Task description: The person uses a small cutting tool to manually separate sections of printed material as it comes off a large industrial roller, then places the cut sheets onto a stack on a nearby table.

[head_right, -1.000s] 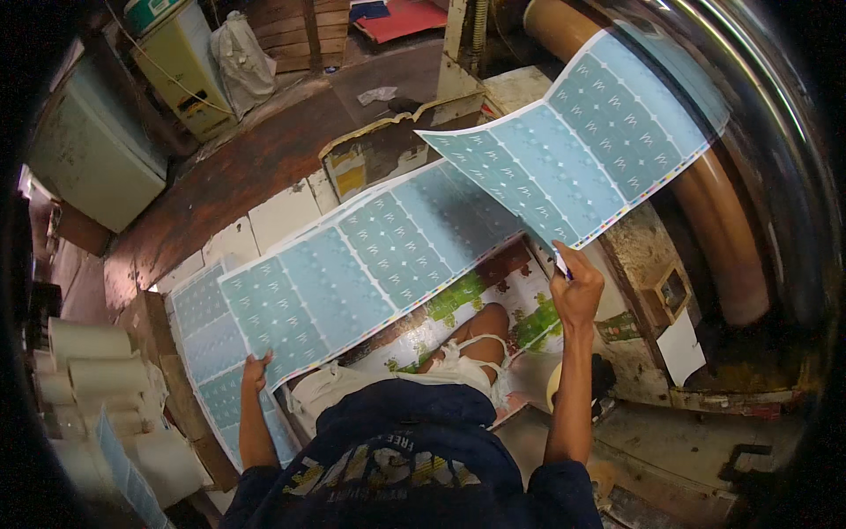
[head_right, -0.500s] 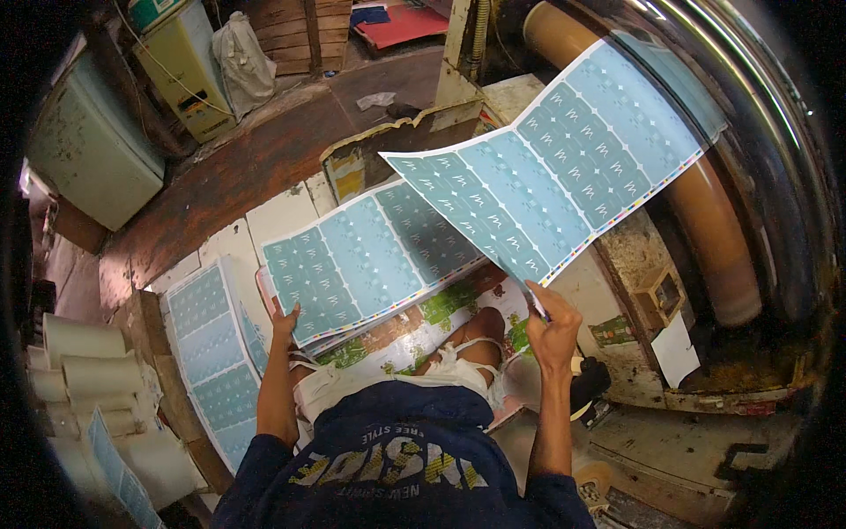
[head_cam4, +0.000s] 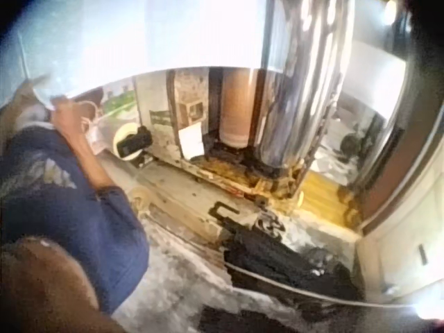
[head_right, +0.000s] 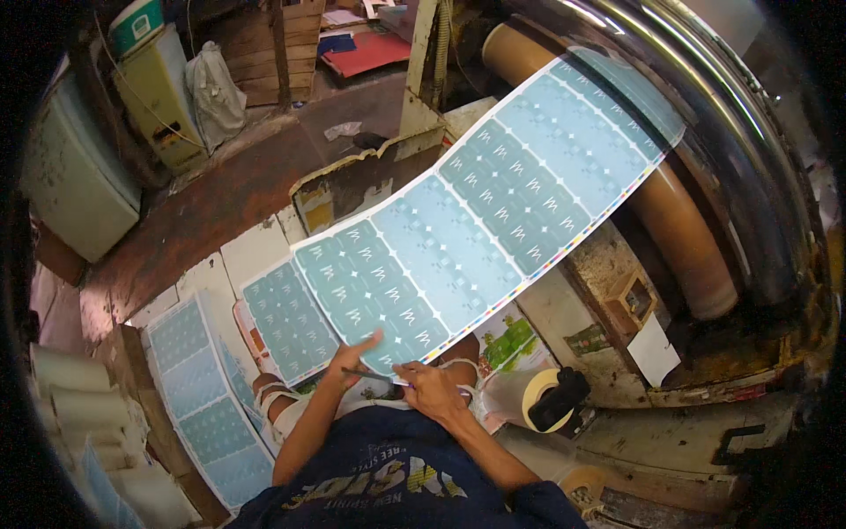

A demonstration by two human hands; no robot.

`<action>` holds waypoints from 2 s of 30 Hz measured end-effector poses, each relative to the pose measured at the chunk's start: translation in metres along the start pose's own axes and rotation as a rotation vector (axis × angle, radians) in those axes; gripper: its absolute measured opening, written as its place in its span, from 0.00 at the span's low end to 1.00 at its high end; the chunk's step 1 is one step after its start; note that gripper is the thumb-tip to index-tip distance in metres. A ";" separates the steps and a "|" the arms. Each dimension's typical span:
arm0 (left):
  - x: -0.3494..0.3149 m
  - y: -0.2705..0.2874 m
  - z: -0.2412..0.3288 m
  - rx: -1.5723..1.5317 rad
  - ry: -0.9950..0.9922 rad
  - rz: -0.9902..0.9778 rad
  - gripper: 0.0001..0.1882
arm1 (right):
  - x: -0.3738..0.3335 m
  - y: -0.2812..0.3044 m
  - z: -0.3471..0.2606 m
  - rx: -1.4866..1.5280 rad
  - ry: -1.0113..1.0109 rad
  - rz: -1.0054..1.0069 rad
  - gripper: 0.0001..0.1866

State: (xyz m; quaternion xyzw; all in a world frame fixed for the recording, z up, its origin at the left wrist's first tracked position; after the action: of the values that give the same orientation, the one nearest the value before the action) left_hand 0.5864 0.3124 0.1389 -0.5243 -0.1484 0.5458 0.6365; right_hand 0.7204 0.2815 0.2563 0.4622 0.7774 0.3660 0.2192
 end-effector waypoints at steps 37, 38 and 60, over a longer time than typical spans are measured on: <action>-0.225 0.055 0.094 0.378 -0.303 0.595 0.26 | -0.064 0.097 0.082 0.800 -0.525 0.452 0.13; -0.229 0.051 0.096 0.395 -0.306 0.627 0.25 | -0.067 0.085 0.076 0.806 -0.554 0.351 0.13; -0.503 0.042 0.208 0.871 -0.647 1.369 0.24 | -0.141 0.242 0.021 -0.121 0.343 0.400 0.22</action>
State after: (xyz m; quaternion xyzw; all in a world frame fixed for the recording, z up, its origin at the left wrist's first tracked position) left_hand 0.2245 -0.0166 0.3811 -0.0274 0.2477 0.9385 0.2390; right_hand 0.9373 0.2389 0.4305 0.5237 0.6733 0.5208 0.0347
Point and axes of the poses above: each hand's wrist, its own x-axis towards the middle knuckle, its own y-axis out of the back of the hand, z = x × y, the point moved 9 cm from there along x, towards the middle knuckle, and after that the axes turned 3 degrees about -z, right-handed, at the moved point
